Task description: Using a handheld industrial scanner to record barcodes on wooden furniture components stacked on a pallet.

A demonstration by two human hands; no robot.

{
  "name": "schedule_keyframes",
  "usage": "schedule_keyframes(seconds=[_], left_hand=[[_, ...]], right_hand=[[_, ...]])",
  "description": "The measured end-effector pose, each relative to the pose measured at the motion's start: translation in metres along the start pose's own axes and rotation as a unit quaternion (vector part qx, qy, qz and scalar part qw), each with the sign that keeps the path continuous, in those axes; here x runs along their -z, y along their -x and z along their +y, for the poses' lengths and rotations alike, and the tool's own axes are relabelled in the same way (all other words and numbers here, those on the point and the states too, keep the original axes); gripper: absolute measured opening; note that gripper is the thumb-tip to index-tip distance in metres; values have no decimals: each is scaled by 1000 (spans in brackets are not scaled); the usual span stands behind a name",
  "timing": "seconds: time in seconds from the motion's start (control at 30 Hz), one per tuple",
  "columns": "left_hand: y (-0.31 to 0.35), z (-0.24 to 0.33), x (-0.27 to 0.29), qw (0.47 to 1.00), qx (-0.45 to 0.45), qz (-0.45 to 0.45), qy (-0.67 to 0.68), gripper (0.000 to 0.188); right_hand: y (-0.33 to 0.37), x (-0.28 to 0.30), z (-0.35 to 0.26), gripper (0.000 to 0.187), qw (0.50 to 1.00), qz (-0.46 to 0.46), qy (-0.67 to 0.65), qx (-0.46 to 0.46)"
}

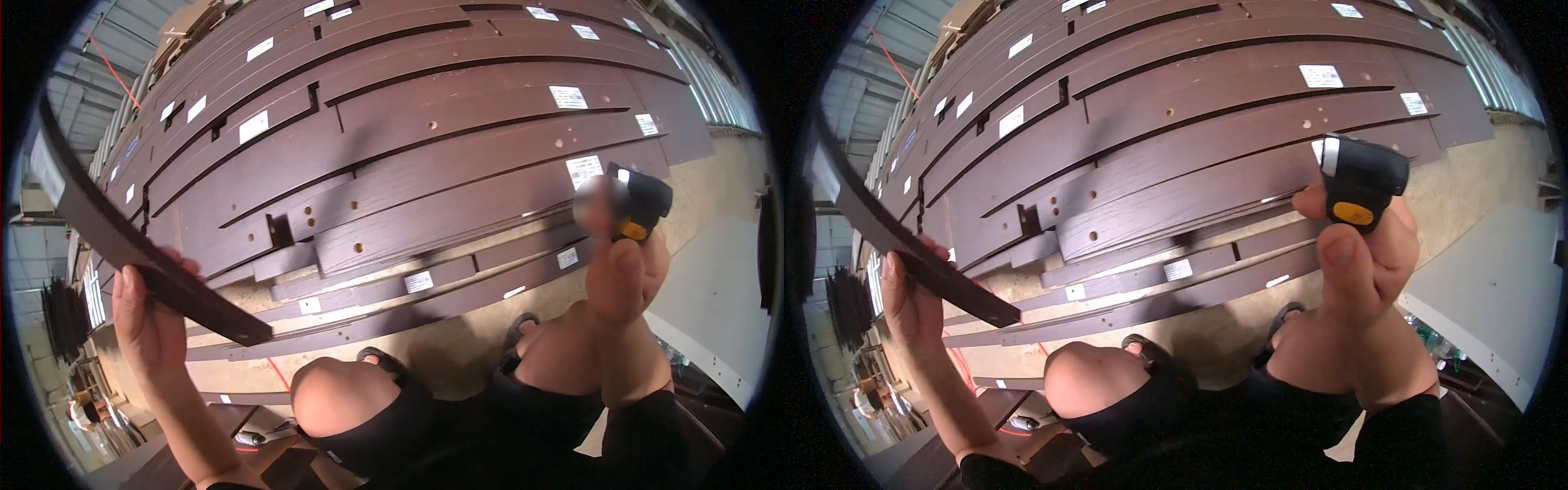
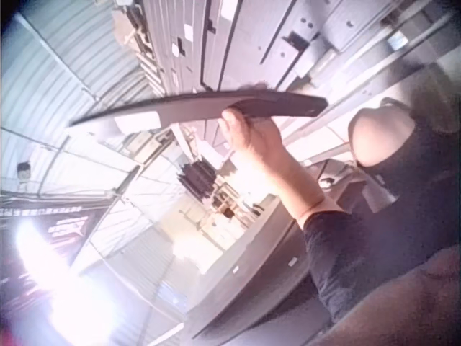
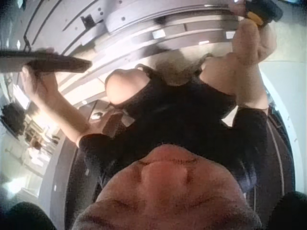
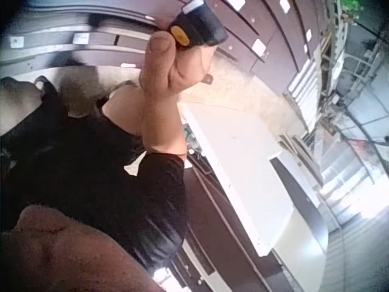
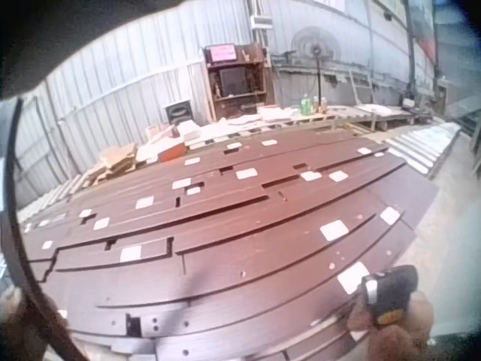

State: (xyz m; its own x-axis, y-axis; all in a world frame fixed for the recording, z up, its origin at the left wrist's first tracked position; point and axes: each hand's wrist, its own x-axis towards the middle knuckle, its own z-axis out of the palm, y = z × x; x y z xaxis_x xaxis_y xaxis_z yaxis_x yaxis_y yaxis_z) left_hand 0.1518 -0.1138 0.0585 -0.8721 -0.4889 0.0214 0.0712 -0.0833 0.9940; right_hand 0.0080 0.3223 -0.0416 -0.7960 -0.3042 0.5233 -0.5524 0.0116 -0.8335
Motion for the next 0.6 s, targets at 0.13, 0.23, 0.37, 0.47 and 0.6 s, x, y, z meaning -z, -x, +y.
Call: schedule_keyframes(seconds=[0.13,0.23,0.37,0.47,0.6], left_hand=[[20,-14,89,977,18,205,-52,34],[39,-35,113,953,52,262,-142,39],[64,-64,135,938,81,210,-265,40],[71,-77,116,931,35,213,-294,25],[67,-87,104,938,56,141,-312,28]], right_hand=[[-7,-10,-8,69,992,75,-101,-19],[-10,-15,-23,71,984,40,-169,-27],[-27,-33,-26,42,987,-148,-12,61],[-22,-60,-22,43,961,-244,-59,120],[-11,-71,-17,41,950,-276,-87,114]])
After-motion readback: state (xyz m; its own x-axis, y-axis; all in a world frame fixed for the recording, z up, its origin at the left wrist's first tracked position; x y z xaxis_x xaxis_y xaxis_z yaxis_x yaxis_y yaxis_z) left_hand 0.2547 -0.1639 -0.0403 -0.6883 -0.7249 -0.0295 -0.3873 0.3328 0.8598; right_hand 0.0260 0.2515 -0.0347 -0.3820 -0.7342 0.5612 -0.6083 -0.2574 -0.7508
